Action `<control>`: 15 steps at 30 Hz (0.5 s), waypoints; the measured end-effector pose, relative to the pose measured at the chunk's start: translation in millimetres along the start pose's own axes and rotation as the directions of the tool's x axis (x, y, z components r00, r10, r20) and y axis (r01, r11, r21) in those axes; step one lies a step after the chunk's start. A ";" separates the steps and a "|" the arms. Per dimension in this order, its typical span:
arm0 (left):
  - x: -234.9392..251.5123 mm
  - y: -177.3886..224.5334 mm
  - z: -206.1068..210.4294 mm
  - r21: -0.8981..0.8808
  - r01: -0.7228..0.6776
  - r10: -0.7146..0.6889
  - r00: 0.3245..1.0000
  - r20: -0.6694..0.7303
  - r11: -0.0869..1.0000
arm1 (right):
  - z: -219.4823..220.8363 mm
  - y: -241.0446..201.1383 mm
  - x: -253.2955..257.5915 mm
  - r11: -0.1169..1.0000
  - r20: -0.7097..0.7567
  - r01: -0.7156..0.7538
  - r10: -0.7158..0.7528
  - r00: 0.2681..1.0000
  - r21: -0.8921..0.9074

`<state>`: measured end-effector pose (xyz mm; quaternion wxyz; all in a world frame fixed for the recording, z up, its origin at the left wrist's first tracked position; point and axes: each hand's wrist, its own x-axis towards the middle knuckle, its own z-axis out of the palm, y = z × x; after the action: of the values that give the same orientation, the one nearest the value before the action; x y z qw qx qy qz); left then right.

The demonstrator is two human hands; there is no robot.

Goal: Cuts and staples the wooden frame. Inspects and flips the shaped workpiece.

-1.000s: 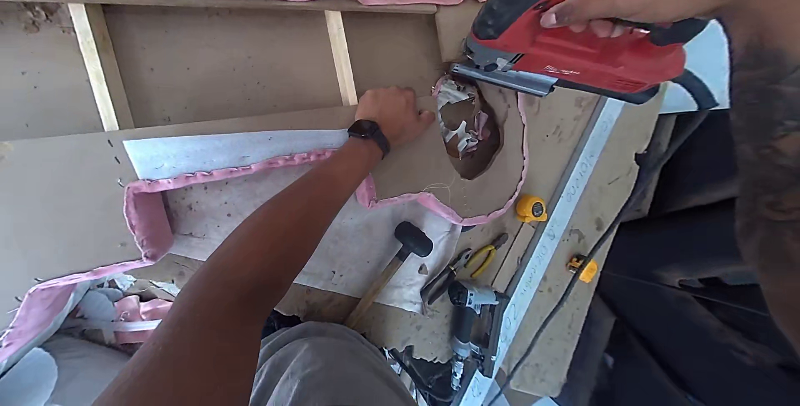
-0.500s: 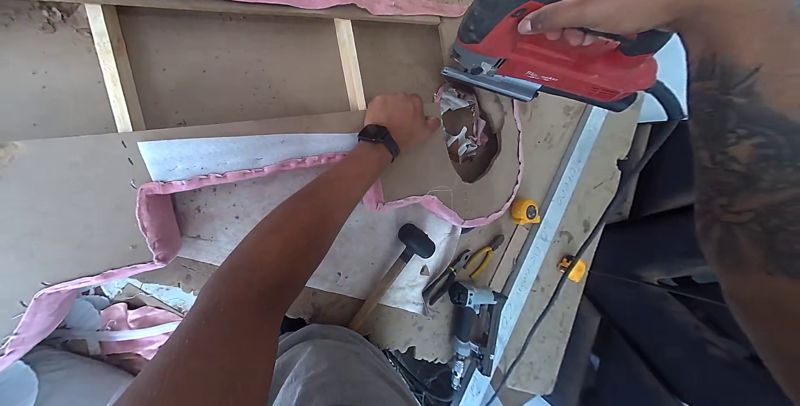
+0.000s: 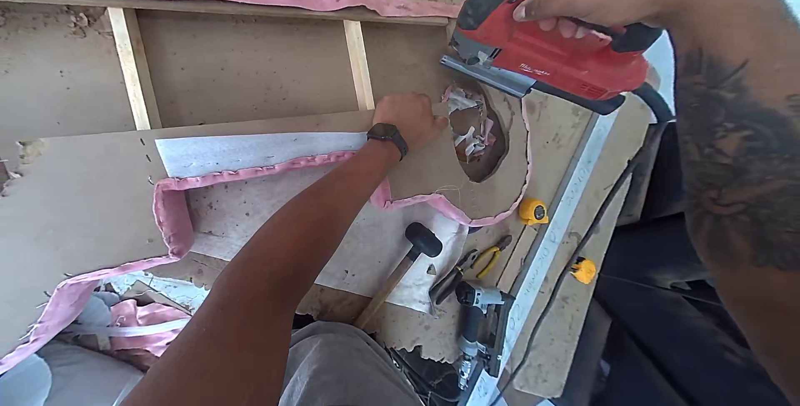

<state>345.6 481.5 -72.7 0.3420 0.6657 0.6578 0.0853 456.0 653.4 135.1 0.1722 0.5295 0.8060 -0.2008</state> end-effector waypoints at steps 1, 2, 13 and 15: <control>-0.9 0.3 0.1 -0.008 -0.001 0.001 1.000 -0.004 1.000 | 1.4 -0.8 -0.6 1.000 -0.009 0.005 -0.005 1.000 0.010; -0.8 1.0 -0.7 -0.012 0.000 0.000 1.000 -0.007 1.000 | 1.3 -1.3 -0.6 1.000 -0.016 0.003 -0.003 1.000 0.008; 0.9 -0.1 -5.0 0.013 -0.028 0.028 0.999 -0.016 1.000 | -5.9 -20.7 -7.1 0.946 -0.222 0.026 0.049 0.974 0.322; -0.7 1.6 -6.4 0.036 -0.017 0.017 1.000 -0.005 0.999 | -20.6 -12.1 -30.5 0.949 -0.328 0.037 0.071 0.942 0.313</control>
<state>343.2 483.3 -66.7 0.3274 0.6771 0.6544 0.0781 455.1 635.5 169.5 -0.0521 0.5835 0.7765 -0.2321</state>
